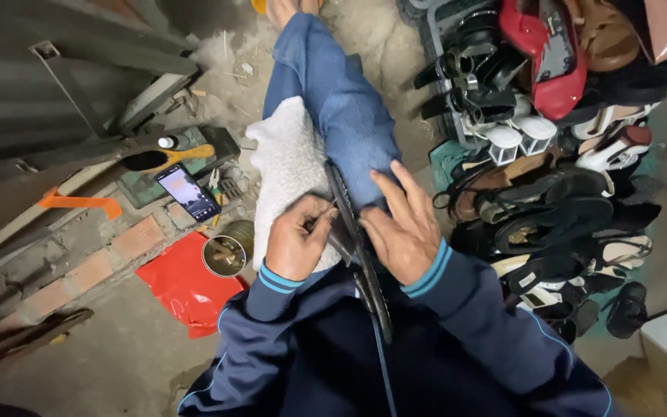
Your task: Repairing a brown sandal by trimming excess material and inspecting the structure while sitting on the floor.
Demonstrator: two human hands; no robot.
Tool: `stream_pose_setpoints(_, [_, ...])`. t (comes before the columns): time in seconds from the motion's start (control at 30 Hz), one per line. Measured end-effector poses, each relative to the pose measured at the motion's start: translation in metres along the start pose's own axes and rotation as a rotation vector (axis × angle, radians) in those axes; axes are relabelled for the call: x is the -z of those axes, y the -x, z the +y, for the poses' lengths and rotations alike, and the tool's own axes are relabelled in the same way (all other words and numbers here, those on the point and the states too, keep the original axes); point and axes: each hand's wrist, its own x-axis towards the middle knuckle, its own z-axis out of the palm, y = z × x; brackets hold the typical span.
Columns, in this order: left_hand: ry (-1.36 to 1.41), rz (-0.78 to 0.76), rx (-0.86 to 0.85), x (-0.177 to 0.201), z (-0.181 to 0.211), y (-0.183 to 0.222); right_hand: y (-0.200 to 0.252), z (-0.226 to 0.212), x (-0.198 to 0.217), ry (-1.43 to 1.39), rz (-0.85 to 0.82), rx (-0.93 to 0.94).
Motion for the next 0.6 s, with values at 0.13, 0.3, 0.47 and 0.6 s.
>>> stream_pose_setpoints(0.13, [-0.006,-0.034,-0.003,0.002,-0.006,-0.006,0.008,-0.003,0.025,-0.258,-0.031,-0.169])
stream_pose_setpoints(0.3, [-0.007,-0.094,-0.055,0.004,-0.005,-0.008,0.022,-0.008,0.078,-1.355,-0.138,-0.198])
stream_pose_setpoints(0.47, [-0.014,-0.104,-0.051,0.004,-0.005,-0.009,0.071,-0.006,0.083,-1.111,-0.403,-0.426])
stream_pose_setpoints(0.6, [-0.053,-0.102,-0.039,0.001,-0.004,-0.009,0.078,-0.020,0.068,-0.490,-0.569,-0.387])
